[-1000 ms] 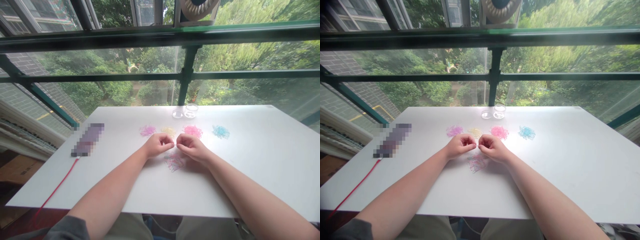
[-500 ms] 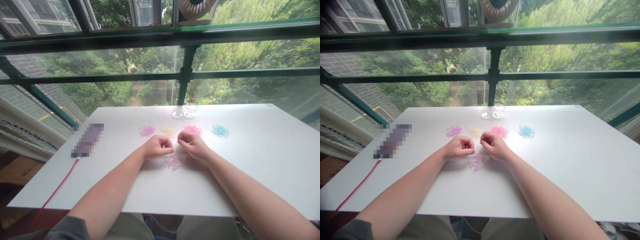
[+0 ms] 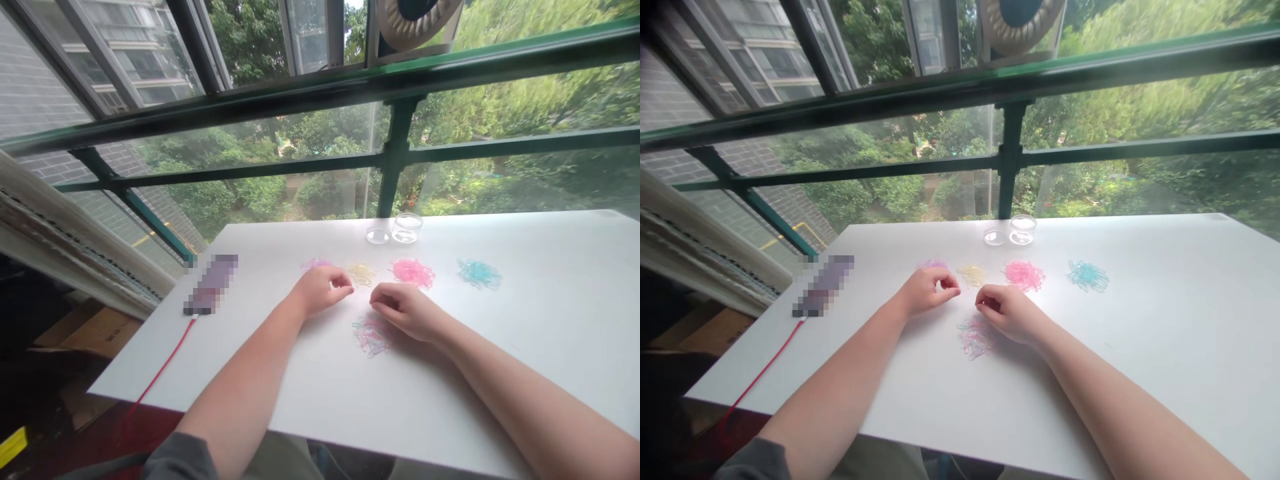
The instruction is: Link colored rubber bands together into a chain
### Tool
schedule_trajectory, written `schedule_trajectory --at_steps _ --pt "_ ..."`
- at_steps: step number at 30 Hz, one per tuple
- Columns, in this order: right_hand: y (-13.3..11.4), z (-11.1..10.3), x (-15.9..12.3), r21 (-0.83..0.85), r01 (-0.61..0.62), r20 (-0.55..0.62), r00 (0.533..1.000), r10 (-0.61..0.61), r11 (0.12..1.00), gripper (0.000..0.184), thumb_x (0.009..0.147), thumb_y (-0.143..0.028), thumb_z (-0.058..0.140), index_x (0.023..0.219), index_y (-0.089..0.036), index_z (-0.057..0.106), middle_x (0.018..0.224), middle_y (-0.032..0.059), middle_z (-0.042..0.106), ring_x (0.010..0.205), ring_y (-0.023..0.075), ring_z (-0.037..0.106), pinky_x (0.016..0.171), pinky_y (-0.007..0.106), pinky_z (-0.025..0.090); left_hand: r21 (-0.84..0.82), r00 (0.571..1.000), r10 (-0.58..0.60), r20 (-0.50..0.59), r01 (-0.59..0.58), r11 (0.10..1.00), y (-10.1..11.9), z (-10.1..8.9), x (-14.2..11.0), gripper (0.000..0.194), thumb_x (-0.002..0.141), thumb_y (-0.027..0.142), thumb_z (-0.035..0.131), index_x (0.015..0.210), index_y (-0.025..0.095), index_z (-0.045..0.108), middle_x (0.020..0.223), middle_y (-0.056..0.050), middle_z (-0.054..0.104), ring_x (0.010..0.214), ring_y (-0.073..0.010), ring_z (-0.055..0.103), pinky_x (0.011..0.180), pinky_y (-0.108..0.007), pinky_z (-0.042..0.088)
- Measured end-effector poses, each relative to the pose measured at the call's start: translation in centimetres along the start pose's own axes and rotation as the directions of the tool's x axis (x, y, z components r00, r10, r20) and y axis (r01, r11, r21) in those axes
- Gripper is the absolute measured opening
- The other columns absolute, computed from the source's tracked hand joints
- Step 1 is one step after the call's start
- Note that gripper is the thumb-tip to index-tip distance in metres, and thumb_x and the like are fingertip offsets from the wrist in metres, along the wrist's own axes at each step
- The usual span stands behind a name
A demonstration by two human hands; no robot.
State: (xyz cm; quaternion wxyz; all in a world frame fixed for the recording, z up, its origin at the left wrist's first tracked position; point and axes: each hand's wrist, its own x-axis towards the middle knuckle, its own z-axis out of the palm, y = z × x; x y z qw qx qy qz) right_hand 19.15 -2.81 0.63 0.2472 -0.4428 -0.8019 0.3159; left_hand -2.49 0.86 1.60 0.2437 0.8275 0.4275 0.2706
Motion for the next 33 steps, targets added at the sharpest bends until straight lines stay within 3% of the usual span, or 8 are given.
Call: schedule_trajectory --at_steps 2,5,9,24,29,33 --pt "0.1 -0.1 0.0 -0.059 -0.018 0.003 1.000 0.018 0.998 0.011 0.078 -0.021 0.047 0.079 -0.019 0.058 0.060 -0.0023 0.051 0.056 0.0112 0.045 0.054 0.023 0.035 0.092 0.989 -0.090 -0.117 0.101 0.991 -0.9 -0.9 0.1 0.011 0.073 0.027 0.058 0.072 0.019 0.067 0.075 0.000 0.068 0.069 -0.0113 0.058 0.066 -0.022 0.043" --pt "0.4 -0.1 0.1 -0.137 -0.031 -0.009 0.999 0.030 0.990 0.014 0.076 -0.020 0.047 0.081 -0.020 0.060 0.068 0.0005 0.059 0.062 0.0134 0.051 0.059 0.025 0.038 0.143 0.910 -0.264 -0.319 0.321 0.936 -2.6 -1.9 0.3 0.013 0.072 0.027 0.058 0.075 0.020 0.068 0.076 0.000 0.069 0.070 -0.0128 0.059 0.065 -0.023 0.044" --pt "0.4 -0.2 0.2 -0.169 -0.026 -0.002 1.000 0.026 0.985 0.015 0.075 -0.019 0.048 0.081 -0.020 0.062 0.077 0.0030 0.063 0.068 0.0154 0.055 0.063 0.027 0.041 0.166 0.853 -0.353 -0.383 0.440 0.882 -4.3 -2.2 0.4 0.012 0.071 0.028 0.059 0.075 0.022 0.069 0.080 0.000 0.070 0.074 -0.0150 0.061 0.069 -0.025 0.046" --pt "0.4 -0.5 0.2 -0.176 -0.008 0.010 1.000 0.010 0.984 0.015 0.075 -0.018 0.048 0.079 -0.019 0.063 0.074 0.0031 0.063 0.066 0.0152 0.055 0.062 0.027 0.043 0.135 0.847 -0.391 -0.360 0.461 0.877 -4.7 -1.8 0.6 0.024 0.072 0.023 0.057 0.090 0.023 0.072 0.091 -0.002 0.071 0.082 -0.0165 0.063 0.080 -0.027 0.048" --pt "0.7 -0.6 0.2 -0.138 0.030 0.019 0.999 -0.027 0.990 0.018 0.079 -0.017 0.046 0.082 -0.020 0.063 0.085 0.0055 0.065 0.078 0.0183 0.058 0.072 0.031 0.045 0.075 0.867 -0.300 -0.398 0.357 0.931 -4.9 -1.8 0.5 0.033 0.072 0.010 0.047 0.095 0.019 0.069 0.091 -0.003 0.071 0.083 -0.0153 0.063 0.082 -0.027 0.049" --pt "0.7 -0.7 0.0 -0.121 -0.024 -0.005 1.000 0.024 0.992 0.023 0.083 -0.018 0.041 0.088 -0.021 0.063 0.085 0.0051 0.065 0.079 0.0189 0.059 0.073 0.032 0.045 0.028 0.856 -0.264 -0.444 0.308 0.951 -5.2 -1.8 0.7 0.032 0.071 0.008 0.048 0.097 0.018 0.064 0.094 -0.004 0.069 0.082 -0.0138 0.063 0.082 -0.028 0.049"
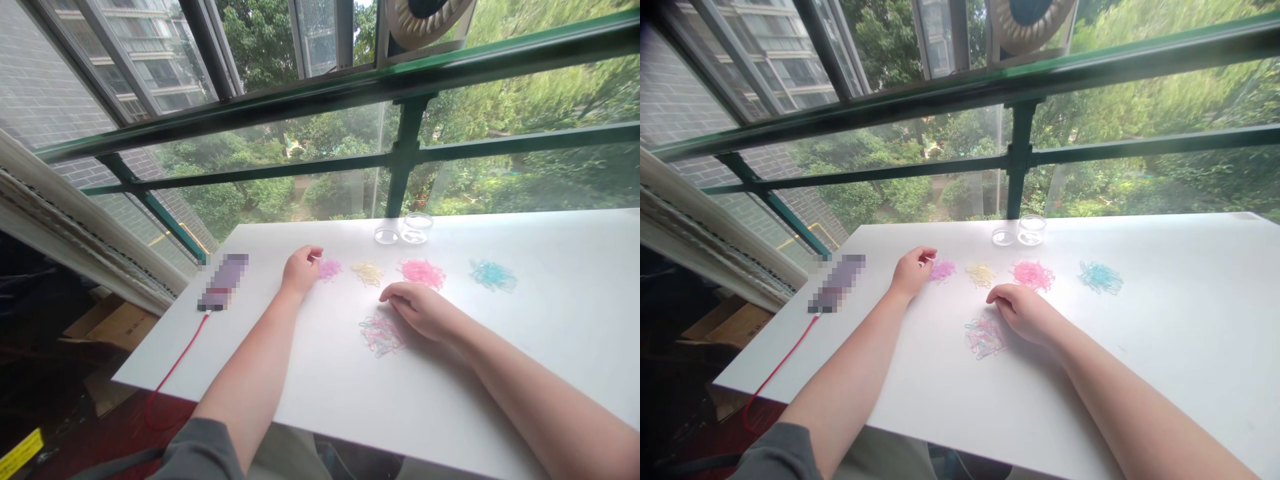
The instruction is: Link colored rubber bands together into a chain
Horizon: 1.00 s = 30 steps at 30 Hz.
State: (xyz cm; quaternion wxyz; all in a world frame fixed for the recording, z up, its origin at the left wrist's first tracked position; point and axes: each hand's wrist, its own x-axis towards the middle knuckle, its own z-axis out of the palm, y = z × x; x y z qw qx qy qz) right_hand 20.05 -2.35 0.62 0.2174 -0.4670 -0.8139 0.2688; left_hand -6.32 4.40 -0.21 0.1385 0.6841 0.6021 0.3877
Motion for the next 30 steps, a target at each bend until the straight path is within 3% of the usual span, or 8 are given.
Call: schedule_trajectory --at_steps 9,11,13,15,18,23,25,30 --pt "0.4 0.0 0.1 -0.016 -0.029 0.016 0.999 0.029 0.999 0.026 0.082 -0.016 0.038 0.088 -0.022 0.063 0.078 0.0032 0.064 0.074 0.0173 0.058 0.070 0.030 0.044 -0.190 0.985 -0.093 -0.146 0.064 0.980 1.0 -0.3 -0.2 0.026 0.084 0.027 0.040 0.095 0.018 0.062 0.077 -0.003 0.070 0.082 -0.0146 0.064 0.076 -0.025 0.049" --pt "0.2 -0.2 0.1 -0.030 -0.021 0.028 0.999 0.022 0.999 0.027 0.078 -0.013 0.040 0.086 -0.021 0.064 0.081 0.0037 0.065 0.075 0.0169 0.058 0.070 0.029 0.044 -0.228 0.994 -0.043 -0.100 0.019 0.973 1.7 -0.3 -0.5 0.029 0.084 0.032 0.041 0.096 0.016 0.061 0.069 -0.003 0.068 0.077 -0.0145 0.064 0.073 -0.024 0.048" --pt "-0.1 -0.4 0.0 -0.051 -0.006 0.055 0.998 0.008 0.999 0.028 0.070 -0.007 0.043 0.084 -0.019 0.065 0.083 0.0039 0.065 0.075 0.0163 0.057 0.068 0.027 0.043 -0.247 0.997 0.053 0.051 -0.039 0.968 2.4 -0.2 -1.0 0.029 0.081 0.034 0.046 0.096 0.015 0.062 0.071 -0.003 0.067 0.067 -0.0126 0.062 0.066 -0.022 0.048" --pt "-0.4 -0.6 0.0 -0.067 0.009 0.079 0.997 -0.003 0.998 0.031 0.064 -0.004 0.043 0.082 -0.019 0.065 0.081 0.0034 0.065 0.070 0.0148 0.055 0.065 0.025 0.043 -0.211 0.957 0.172 0.235 -0.122 0.970 3.2 0.1 -1.6 0.027 0.075 0.033 0.055 0.092 0.015 0.064 0.075 -0.004 0.067 0.062 -0.0105 0.058 0.063 -0.021 0.046" --pt "-0.5 -0.8 0.0 -0.067 0.016 0.092 0.996 -0.010 0.998 0.031 0.063 -0.005 0.044 0.081 -0.019 0.066 0.080 0.0029 0.065 0.066 0.0130 0.054 0.061 0.023 0.042 -0.212 0.837 0.305 0.455 -0.231 0.950 4.4 0.3 -2.5 0.024 0.071 0.031 0.060 0.087 0.016 0.067 0.079 -0.003 0.067 0.055 -0.0078 0.050 0.058 -0.021 0.043" --pt "-0.4 -1.1 0.0 -0.088 0.021 0.100 0.995 -0.013 0.996 0.020 0.070 -0.015 0.051 0.081 -0.019 0.067 0.073 0.0030 0.063 0.060 0.0123 0.053 0.056 0.023 0.040 -0.238 0.669 0.388 0.633 -0.309 0.921 5.8 0.5 -3.6 0.019 0.069 0.027 0.063 0.084 0.019 0.070 0.075 -0.002 0.066 0.057 -0.0087 0.050 0.057 -0.021 0.041" --pt "-0.3 -1.2 -0.1 -0.096 0.026 0.116 0.993 -0.014 0.995 0.018 0.070 -0.016 0.052 0.080 -0.019 0.067 0.070 0.0025 0.063 0.059 0.0124 0.053 0.055 0.023 0.039 -0.232 0.645 0.387 0.659 -0.314 0.920 6.1 0.5 -3.8 0.019 0.066 0.025 0.065 0.084 0.020 0.071 0.075 -0.003 0.065 0.061 -0.0100 0.053 0.060 -0.021 0.042" --pt "-0.2 -1.3 -0.2 -0.113 0.037 0.162 0.987 -0.018 0.993 0.020 0.070 -0.016 0.052 0.081 -0.020 0.068 0.070 0.0015 0.065 0.059 0.0122 0.053 0.056 0.023 0.038 -0.206 0.654 0.394 0.645 -0.347 0.915 6.5 0.6 -4.1 0.011 0.067 0.021 0.063 0.074 0.019 0.071 0.070 -0.002 0.063 0.063 -0.0109 0.055 0.060 -0.020 0.042"
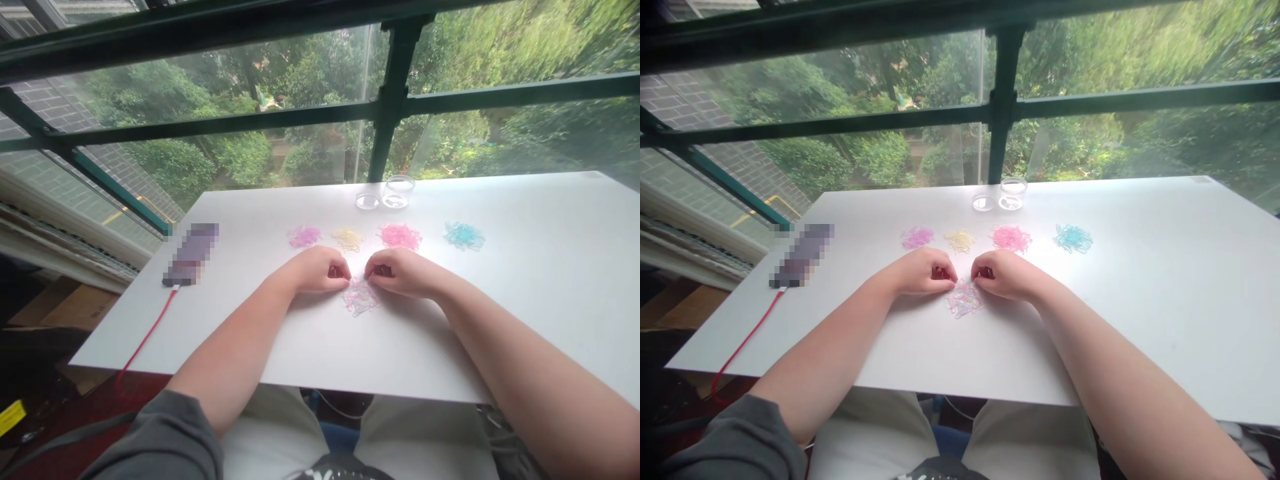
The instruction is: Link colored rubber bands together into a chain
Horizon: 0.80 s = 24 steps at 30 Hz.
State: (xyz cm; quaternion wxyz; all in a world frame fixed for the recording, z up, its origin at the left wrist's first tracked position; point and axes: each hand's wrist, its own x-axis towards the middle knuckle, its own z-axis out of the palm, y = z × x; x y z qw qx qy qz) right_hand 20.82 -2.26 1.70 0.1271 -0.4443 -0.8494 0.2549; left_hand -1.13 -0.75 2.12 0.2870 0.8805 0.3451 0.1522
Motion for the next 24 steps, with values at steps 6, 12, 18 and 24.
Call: schedule_trajectory --at_steps 6,12,18,24 --pt "-0.31 -0.02 -0.07 -0.015 -0.012 -0.007 1.000 0.012 1.000 0.017 0.071 -0.018 0.052 0.080 -0.020 0.067 0.068 0.0013 0.064 0.058 0.0120 0.053 0.055 0.023 0.037 0.017 0.999 -0.051 0.019 0.050 0.999 0.36 0.19 0.03 0.011 0.068 0.022 0.059 0.068 0.019 0.069 0.067 -0.002 0.065 0.060 -0.0115 0.054 0.056 -0.020 0.039" --pt "-0.33 -0.02 -0.10 -0.004 -0.007 -0.012 1.000 0.007 1.000 0.016 0.072 -0.020 0.052 0.079 -0.019 0.067 0.068 0.0018 0.063 0.058 0.0119 0.052 0.054 0.023 0.037 0.010 0.996 -0.084 0.004 0.084 0.996 -0.28 -0.03 0.07 0.016 0.072 0.026 0.057 0.074 0.021 0.071 0.075 -0.002 0.069 0.066 -0.0134 0.057 0.061 -0.021 0.041" --pt "-0.40 0.11 -0.01 0.002 0.020 -0.023 1.000 -0.020 1.000 0.023 0.075 -0.019 0.052 0.089 -0.021 0.070 0.071 0.0019 0.064 0.059 0.0117 0.052 0.057 0.023 0.038 0.011 1.000 -0.013 -0.007 0.013 1.000 -0.45 0.02 -0.03 0.015 0.071 0.023 0.058 0.076 0.021 0.072 0.072 -0.001 0.067 0.063 -0.0117 0.056 0.058 -0.021 0.040" --pt "-0.44 0.10 0.05 -0.006 0.083 0.019 0.996 -0.083 0.997 0.026 0.072 -0.014 0.052 0.087 -0.022 0.072 0.080 0.0032 0.068 0.068 0.0146 0.057 0.063 0.024 0.041 0.030 0.999 -0.003 0.048 0.001 1.000 -0.14 -0.27 -0.23 0.014 0.070 0.023 0.059 0.076 0.019 0.071 0.072 -0.003 0.066 0.063 -0.0118 0.056 0.059 -0.021 0.041"
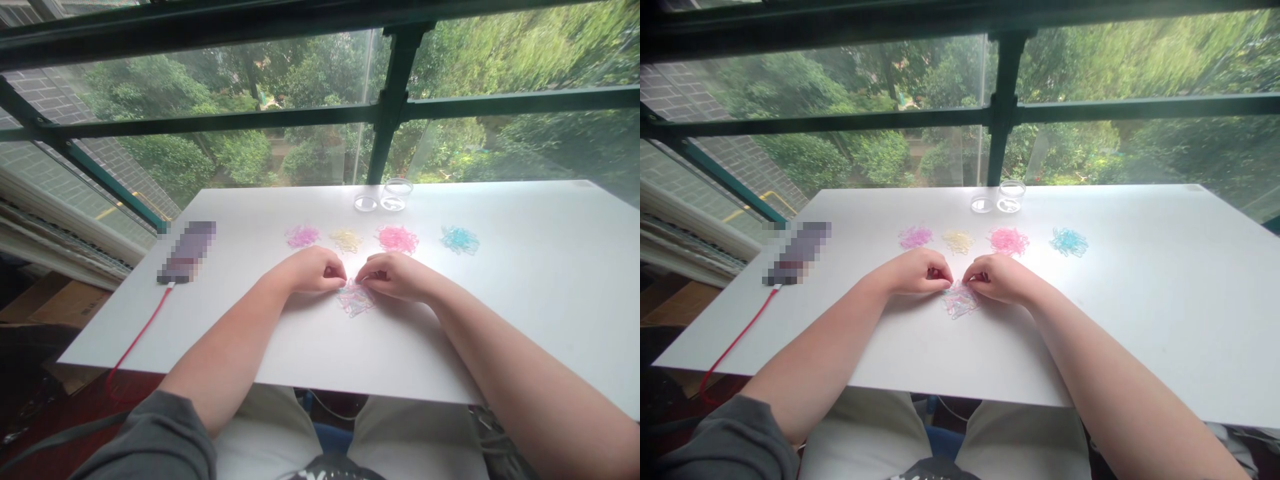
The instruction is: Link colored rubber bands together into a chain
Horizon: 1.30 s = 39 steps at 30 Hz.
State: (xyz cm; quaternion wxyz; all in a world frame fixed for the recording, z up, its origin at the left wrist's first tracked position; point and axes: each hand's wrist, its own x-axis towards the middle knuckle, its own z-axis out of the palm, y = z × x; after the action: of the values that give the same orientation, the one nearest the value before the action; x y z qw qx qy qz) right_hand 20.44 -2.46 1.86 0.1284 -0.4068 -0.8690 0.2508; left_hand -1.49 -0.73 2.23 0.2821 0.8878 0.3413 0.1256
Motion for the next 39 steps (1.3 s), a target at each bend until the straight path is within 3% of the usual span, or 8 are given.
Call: schedule_trajectory --at_steps 6,12,17,30,39 --pt "0.0 0.1 0.1 -0.009 0.008 -0.017 1.000 -0.008 1.000 0.025 0.072 -0.012 0.053 0.085 -0.021 0.072 0.081 0.0029 0.069 0.072 0.0151 0.059 0.066 0.025 0.043 -0.024 0.999 -0.017 0.041 0.018 1.000 -0.1 -0.1 -0.2 0.013 0.064 0.023 0.064 0.075 0.019 0.070 0.071 -0.002 0.067 0.063 -0.0118 0.056 0.057 -0.020 0.041" --pt "-0.3 0.1 0.2 -0.004 0.022 -0.023 0.999 -0.022 1.000 0.025 0.072 -0.011 0.054 0.085 -0.021 0.072 0.082 0.0028 0.069 0.073 0.0143 0.059 0.066 0.024 0.043 -0.031 0.995 -0.058 0.081 0.061 0.998 0.2 -0.2 -0.2 0.012 0.067 0.022 0.059 0.070 0.018 0.069 0.068 -0.002 0.066 0.061 -0.0109 0.055 0.056 -0.020 0.039" --pt "-0.3 0.1 0.1 0.011 0.024 -0.017 1.000 -0.024 1.000 0.024 0.072 -0.011 0.054 0.085 -0.020 0.072 0.083 0.0031 0.070 0.073 0.0143 0.060 0.067 0.024 0.043 -0.143 0.987 -0.093 0.129 0.111 0.983 0.1 -0.5 -0.3 0.014 0.070 0.025 0.059 0.074 0.015 0.067 0.071 -0.002 0.066 0.062 -0.0106 0.054 0.056 -0.020 0.039" --pt "0.0 0.0 0.0 0.033 0.039 -0.009 0.999 -0.039 0.999 0.021 0.073 -0.013 0.054 0.082 -0.019 0.072 0.076 0.0033 0.067 0.067 0.0133 0.056 0.062 0.024 0.041 -0.382 0.989 -0.128 0.079 0.149 0.912 -0.9 -0.3 0.3 0.020 0.072 0.031 0.062 0.079 0.013 0.064 0.073 -0.003 0.063 0.063 -0.0094 0.052 0.058 -0.020 0.039" --pt "-0.1 0.8 0.2 0.214 0.030 -0.189 0.982 0.011 0.976 0.013 0.075 -0.021 0.056 0.082 -0.016 0.065 0.059 -0.0019 0.052 0.051 0.0080 0.044 0.049 0.021 0.035 -0.423 0.992 -0.123 0.013 0.117 0.898 -0.3 0.4 0.5 0.019 0.071 0.028 0.062 0.080 0.012 0.064 0.071 -0.003 0.062 0.061 -0.0087 0.051 0.055 -0.019 0.038"
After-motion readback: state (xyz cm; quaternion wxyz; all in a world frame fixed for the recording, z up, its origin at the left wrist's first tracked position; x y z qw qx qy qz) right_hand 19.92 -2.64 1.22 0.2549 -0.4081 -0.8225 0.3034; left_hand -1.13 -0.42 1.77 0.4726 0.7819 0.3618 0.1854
